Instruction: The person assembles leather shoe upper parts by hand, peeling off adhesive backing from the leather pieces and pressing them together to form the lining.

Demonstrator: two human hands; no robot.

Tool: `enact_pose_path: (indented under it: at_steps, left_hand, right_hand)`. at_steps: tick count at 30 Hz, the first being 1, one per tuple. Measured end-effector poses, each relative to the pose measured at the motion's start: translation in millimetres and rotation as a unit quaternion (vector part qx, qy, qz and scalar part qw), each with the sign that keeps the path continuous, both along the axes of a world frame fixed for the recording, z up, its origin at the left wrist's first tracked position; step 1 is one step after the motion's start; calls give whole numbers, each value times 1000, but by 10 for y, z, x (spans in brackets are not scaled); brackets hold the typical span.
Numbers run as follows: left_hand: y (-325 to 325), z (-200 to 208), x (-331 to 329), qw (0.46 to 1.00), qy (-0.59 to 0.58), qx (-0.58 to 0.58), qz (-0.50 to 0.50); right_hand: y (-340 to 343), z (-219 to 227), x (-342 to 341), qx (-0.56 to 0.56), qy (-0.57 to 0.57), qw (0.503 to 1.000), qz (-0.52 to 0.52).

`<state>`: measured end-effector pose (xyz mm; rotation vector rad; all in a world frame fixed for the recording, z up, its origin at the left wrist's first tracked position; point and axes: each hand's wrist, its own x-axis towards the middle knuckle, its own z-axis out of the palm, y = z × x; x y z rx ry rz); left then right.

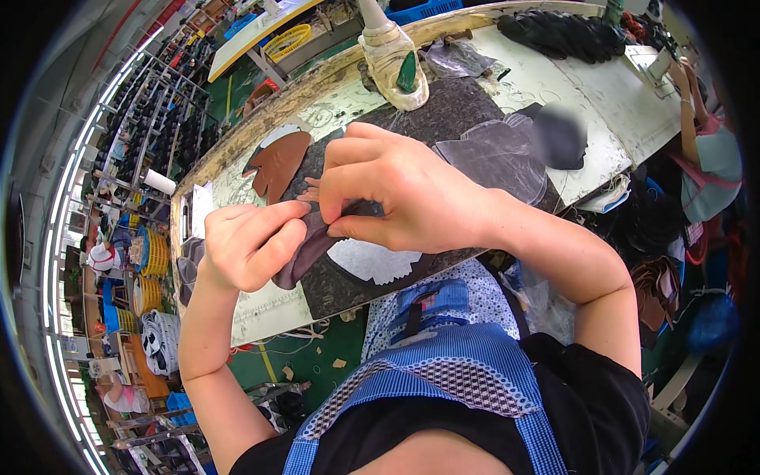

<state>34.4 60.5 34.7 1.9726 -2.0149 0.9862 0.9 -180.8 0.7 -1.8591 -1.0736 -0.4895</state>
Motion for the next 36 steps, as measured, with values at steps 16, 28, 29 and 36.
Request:
enact_pose_path:
  at_steps: [16,28,29,36]
  left_hand:
    - [31,64,171,974,143,60,167]
    - [-171,100,98,858,504,20,98]
    - [-191,122,88,859,503,20,96]
    - [-274,135,61,732,661,-100,135]
  right_hand:
    - [-142,16,-115,-25,-68,996,-53]
    - [-208,7,-10,185,474,858,71]
    - [-199,-18,-2,186,474,858,70]
    - [-122,-205,43,307,182,933,-51]
